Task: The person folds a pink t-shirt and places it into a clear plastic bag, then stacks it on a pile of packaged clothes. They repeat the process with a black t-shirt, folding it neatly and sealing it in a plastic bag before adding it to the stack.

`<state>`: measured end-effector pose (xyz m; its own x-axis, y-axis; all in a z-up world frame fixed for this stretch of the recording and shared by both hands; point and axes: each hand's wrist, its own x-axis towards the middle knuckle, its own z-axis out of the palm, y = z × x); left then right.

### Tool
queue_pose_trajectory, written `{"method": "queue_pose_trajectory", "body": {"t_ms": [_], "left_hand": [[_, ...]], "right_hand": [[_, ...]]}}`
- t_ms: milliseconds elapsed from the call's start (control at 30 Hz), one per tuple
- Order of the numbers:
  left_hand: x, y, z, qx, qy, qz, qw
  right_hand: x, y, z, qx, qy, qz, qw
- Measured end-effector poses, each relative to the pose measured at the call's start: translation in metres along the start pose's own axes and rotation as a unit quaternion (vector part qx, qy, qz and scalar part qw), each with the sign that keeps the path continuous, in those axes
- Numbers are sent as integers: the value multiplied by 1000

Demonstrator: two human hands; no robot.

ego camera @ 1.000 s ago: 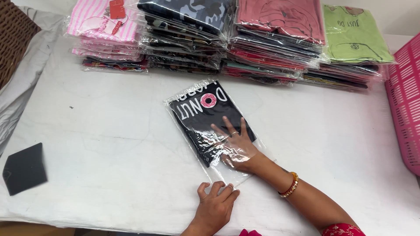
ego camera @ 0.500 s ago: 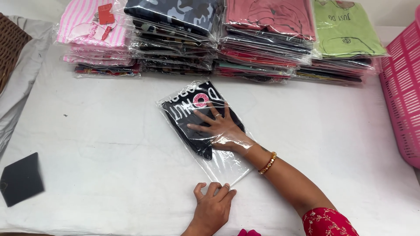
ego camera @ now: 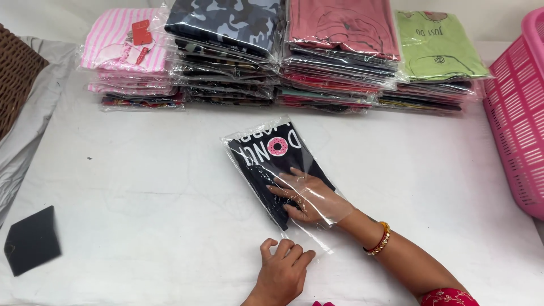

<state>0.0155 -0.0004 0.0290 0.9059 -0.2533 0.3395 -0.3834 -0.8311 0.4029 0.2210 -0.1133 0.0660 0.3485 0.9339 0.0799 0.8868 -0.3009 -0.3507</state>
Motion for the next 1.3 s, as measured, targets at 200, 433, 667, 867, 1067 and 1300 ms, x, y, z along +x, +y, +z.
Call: {"method": "queue_pose_trajectory", "body": {"t_ms": [200,433,667,867,1067,1300], "left_hand": [[59,1,-68,-147,-3,31,989],[141,-117,-61,-50,178,-74,980],[167,-152,-19,60,-37,-111,991],[172,-106,-20,45,-55,5,997],[195,-48,4,-11,-108,27,994],[208,-44,31,52,-130,-4,990]], "right_hand": [[14,-3,-3,153,-34,206,966],[60,28,41,-117,64,161,978],[79,52,54,-206,-21,197,958],[80,71,87,-443,197,133,864],[81,63,77,-224,153,134,953],[82,49,56,-189,115,147,964]]}}
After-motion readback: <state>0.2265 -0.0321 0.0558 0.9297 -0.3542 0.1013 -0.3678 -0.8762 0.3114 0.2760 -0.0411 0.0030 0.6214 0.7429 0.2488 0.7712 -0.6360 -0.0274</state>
